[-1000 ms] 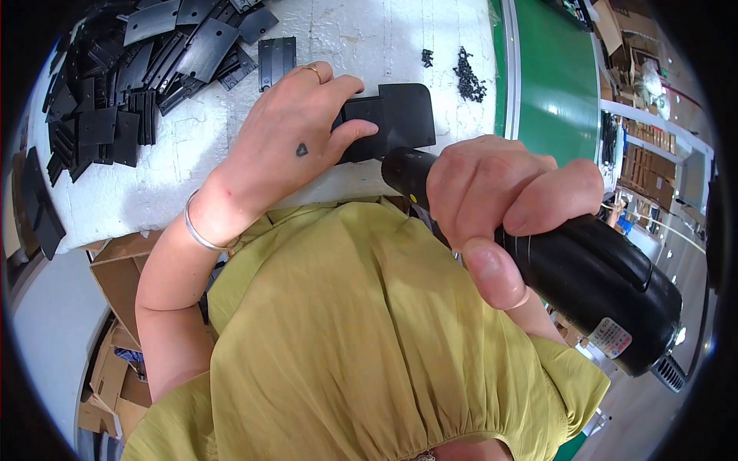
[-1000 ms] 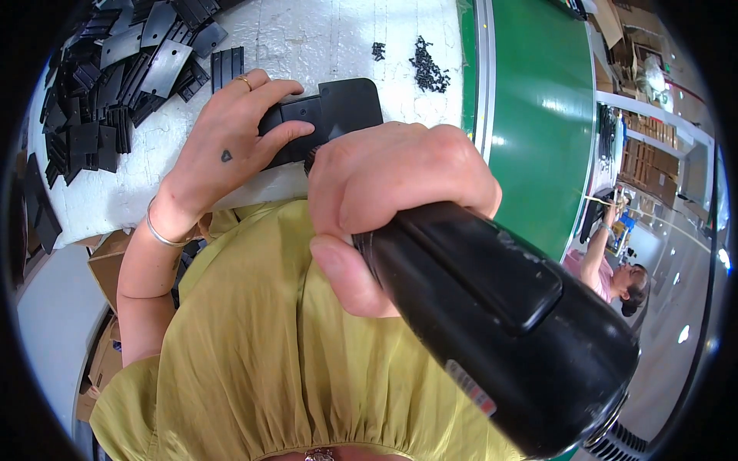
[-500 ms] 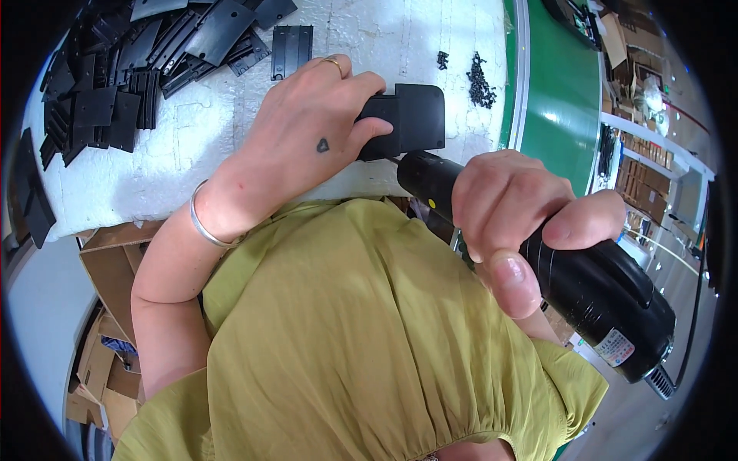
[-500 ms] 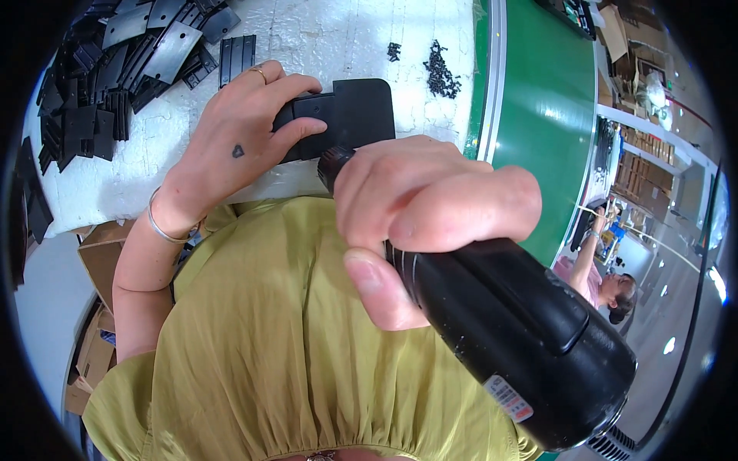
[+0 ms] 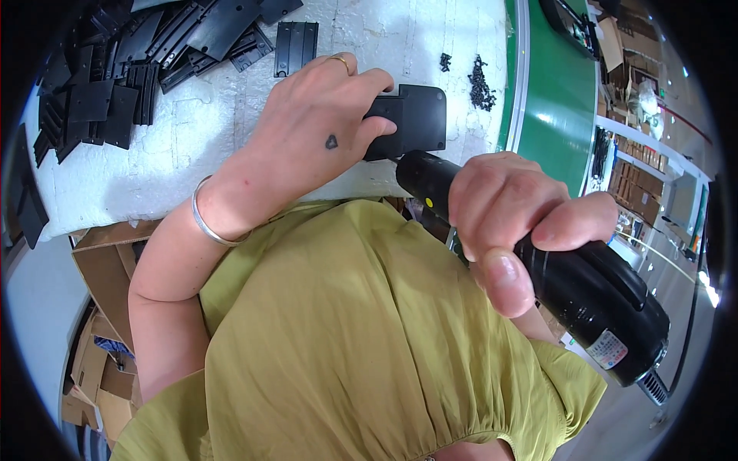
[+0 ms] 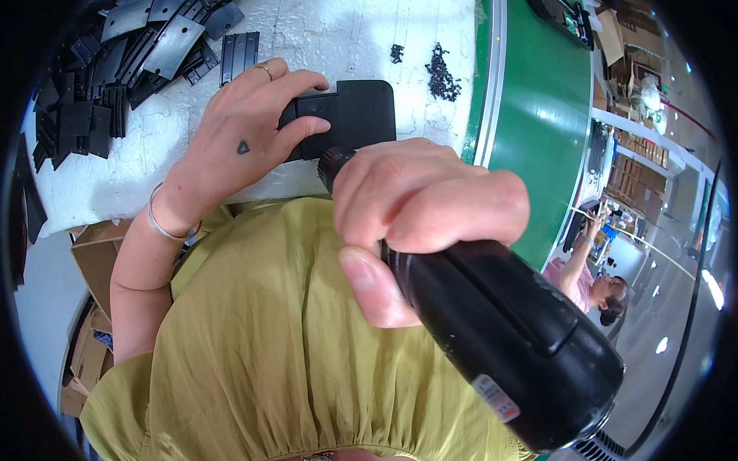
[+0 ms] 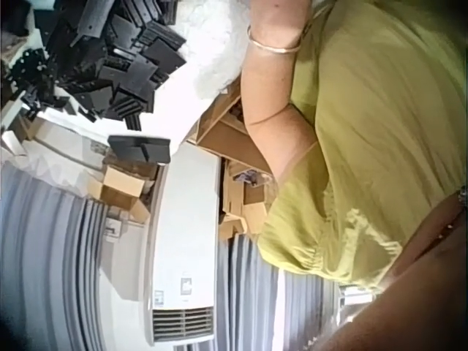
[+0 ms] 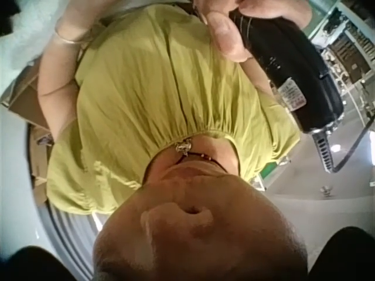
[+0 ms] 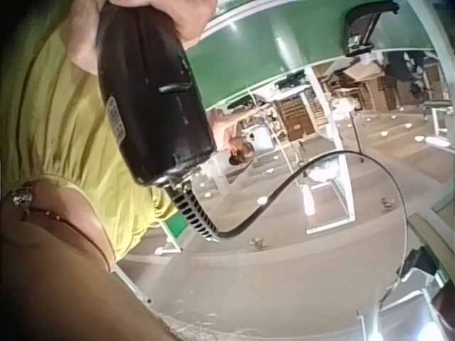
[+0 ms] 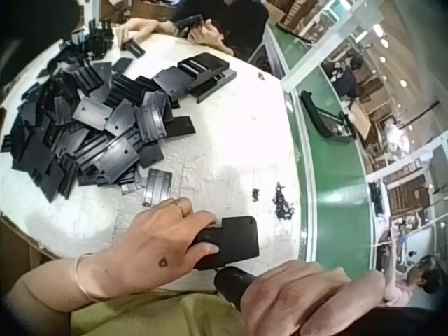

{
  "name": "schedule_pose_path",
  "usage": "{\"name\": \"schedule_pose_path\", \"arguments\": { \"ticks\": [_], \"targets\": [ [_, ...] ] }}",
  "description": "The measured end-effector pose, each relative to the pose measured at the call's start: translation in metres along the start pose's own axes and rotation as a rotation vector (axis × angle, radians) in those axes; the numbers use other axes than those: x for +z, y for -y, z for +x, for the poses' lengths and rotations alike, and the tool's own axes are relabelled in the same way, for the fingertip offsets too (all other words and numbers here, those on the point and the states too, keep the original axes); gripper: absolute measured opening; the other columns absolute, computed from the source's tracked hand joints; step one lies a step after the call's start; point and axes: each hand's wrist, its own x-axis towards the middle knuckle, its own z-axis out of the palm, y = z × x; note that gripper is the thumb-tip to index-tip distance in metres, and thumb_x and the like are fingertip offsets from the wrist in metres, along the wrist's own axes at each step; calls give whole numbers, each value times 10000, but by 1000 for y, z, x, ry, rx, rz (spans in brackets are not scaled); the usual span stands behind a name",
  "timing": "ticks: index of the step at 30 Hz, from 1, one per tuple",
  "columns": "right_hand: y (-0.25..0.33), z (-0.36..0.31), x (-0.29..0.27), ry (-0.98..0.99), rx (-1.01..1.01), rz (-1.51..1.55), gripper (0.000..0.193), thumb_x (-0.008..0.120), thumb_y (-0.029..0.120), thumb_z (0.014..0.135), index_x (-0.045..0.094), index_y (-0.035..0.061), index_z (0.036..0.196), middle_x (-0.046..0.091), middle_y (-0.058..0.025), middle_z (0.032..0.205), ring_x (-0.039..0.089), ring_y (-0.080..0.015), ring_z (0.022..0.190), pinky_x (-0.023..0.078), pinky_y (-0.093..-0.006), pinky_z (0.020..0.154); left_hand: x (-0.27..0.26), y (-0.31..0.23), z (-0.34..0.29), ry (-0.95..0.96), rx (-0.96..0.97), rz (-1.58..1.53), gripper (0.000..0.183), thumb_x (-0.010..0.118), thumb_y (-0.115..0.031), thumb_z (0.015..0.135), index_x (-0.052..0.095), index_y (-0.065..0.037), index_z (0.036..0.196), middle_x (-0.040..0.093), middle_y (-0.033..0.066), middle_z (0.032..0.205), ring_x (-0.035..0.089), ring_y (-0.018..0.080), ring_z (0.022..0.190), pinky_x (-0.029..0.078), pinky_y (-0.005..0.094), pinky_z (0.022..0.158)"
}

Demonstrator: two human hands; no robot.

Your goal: Assembling black plastic components using an electric screwdriver and screws.

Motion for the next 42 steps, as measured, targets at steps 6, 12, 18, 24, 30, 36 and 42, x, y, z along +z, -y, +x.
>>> {"name": "schedule_pose_path", "arguments": {
  "ticks": [6,12,18,24,30,36,42],
  "targets": [
    [1,-10,6,-376,-140,228,332,544,59,793,415,117,1093,419,26,618,419,-90,512,354,-256,550,-13,-6,6,-11,-181,-181,332,707,-184,709,609,-100,1014,534,115,745,519,316,747,431,381,674],
    [-13,-2,-12,-803,115,119,636,704,122,710,373,17,1243,590,-116,922,541,-134,650,432,-262,627,-24,-23,9,-185,-466,-1091,463,640,-97,841,470,33,1252,587,21,893,541,61,818,447,197,727],
    [-21,1,1,-704,409,-180,719,756,30,567,446,3,1215,558,-96,1088,559,-134,816,461,-250,685,-25,-37,5,-154,-370,-1391,497,551,-10,870,366,-18,1331,584,37,1037,539,78,938,454,242,826],
    [-41,1,-3,-652,406,52,653,668,92,732,357,-18,1295,491,-132,1195,521,-234,1055,418,-339,919,-10,-27,4,-136,-287,-1458,550,599,-61,855,327,-13,1330,527,29,1090,501,79,995,422,212,833],
    [-35,-14,-6,-533,346,131,786,690,68,673,276,-13,1337,449,-145,1241,473,-271,1125,373,-360,981,-56,-25,0,63,-513,-1691,303,653,-300,827,582,-59,995,557,-43,781,525,48,728,447,244,656],
    [-28,-27,-13,-347,239,-36,809,802,109,607,380,-10,1287,473,-95,1193,483,-232,1092,373,-359,970,-109,-25,-23,111,-535,-1416,306,663,-355,817,630,-56,878,574,-33,719,551,68,673,465,236,583],
    [-34,11,14,-454,219,-35,660,653,257,769,363,-35,1285,515,-154,1175,551,-230,968,446,-350,854,-75,-41,-40,44,-317,-1226,270,697,-196,786,628,26,923,618,37,746,568,74,783,468,238,717]
  ]
}}
